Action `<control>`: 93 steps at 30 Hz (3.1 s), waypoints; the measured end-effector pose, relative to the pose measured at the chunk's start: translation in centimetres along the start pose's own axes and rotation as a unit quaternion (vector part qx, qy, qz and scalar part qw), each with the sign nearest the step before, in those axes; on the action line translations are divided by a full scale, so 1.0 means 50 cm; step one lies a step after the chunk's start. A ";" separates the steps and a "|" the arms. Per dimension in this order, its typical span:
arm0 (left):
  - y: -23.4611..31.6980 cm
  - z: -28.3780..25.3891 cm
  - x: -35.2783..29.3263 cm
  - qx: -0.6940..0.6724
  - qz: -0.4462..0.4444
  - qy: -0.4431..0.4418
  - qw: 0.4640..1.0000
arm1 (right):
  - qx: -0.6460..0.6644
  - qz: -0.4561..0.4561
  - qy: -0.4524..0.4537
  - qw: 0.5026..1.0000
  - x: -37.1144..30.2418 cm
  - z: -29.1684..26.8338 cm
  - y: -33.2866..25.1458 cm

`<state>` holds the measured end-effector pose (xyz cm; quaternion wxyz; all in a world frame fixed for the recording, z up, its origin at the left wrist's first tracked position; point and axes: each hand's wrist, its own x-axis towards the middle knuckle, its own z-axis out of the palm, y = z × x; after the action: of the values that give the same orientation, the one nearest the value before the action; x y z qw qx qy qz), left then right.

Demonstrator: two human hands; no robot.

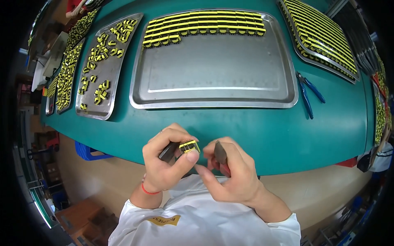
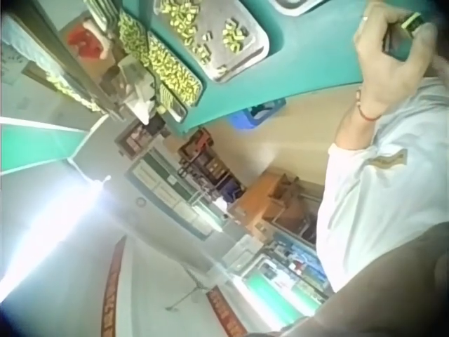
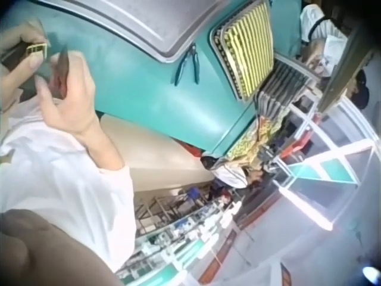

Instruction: The person assembles small electronic components by attaching yellow plastic parts to black bases using pliers.

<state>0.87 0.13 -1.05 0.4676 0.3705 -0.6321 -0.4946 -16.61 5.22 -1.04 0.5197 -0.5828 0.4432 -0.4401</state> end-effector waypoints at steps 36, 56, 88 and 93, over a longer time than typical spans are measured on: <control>-0.020 0.015 -0.003 0.180 0.185 0.031 0.966 | 0.402 0.301 -0.192 0.843 -0.014 -0.033 -0.022; -0.018 0.016 0.001 0.190 0.115 0.012 0.975 | 0.486 0.312 -0.156 0.801 -0.020 -0.012 -0.013; -0.025 0.021 -0.015 0.152 0.126 0.032 0.980 | 0.420 0.322 -0.171 0.831 -0.022 -0.030 -0.015; -0.027 0.012 -0.013 0.167 0.132 0.012 0.977 | 0.400 0.335 -0.178 0.834 -0.013 -0.039 -0.016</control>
<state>0.51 0.59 -2.54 0.4682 0.3621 -0.7434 -0.3115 -18.59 5.48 -0.15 0.8930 -0.2083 0.2967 -0.2665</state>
